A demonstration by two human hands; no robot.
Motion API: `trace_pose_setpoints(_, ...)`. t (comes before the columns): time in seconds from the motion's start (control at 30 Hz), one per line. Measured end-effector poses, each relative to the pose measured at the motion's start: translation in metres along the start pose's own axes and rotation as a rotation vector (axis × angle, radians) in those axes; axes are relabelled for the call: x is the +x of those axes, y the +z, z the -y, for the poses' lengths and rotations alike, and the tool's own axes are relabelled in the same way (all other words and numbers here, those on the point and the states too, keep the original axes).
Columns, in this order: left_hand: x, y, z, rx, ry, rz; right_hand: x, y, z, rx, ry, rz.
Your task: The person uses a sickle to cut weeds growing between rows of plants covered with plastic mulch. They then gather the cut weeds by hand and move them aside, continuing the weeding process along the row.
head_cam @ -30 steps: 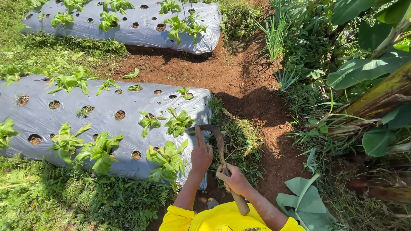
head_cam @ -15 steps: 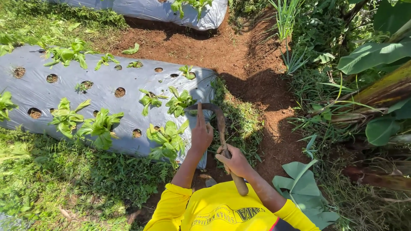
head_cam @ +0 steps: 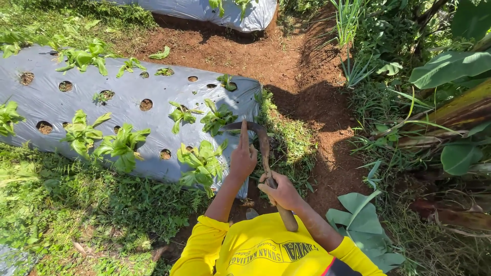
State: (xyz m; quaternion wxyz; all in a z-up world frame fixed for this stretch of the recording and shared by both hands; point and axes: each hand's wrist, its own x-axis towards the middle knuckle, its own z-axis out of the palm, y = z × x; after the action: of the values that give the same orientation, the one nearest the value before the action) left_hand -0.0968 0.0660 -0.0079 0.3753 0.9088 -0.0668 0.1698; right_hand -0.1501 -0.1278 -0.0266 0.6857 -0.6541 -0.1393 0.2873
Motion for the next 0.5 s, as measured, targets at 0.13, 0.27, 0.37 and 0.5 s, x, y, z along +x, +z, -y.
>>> trace_pose_setpoints(0.13,-0.002,-0.001,0.002,0.011,0.026,-0.001,-0.003,0.0,0.004,0.013,0.011,0.016)
trace_pose_setpoints(0.27,-0.004,-0.002,0.006,-0.041,0.07,0.005,-0.001,0.002,0.001,0.032,0.014,0.051)
trace_pose_setpoints(0.37,-0.004,0.005,0.016,-0.103,0.089,0.004,-0.005,0.015,0.036,-0.044,0.137,0.015)
trace_pose_setpoints(0.5,-0.003,0.001,0.018,-0.22,0.12,0.012,-0.007,0.016,0.043,-0.112,0.201,0.006)
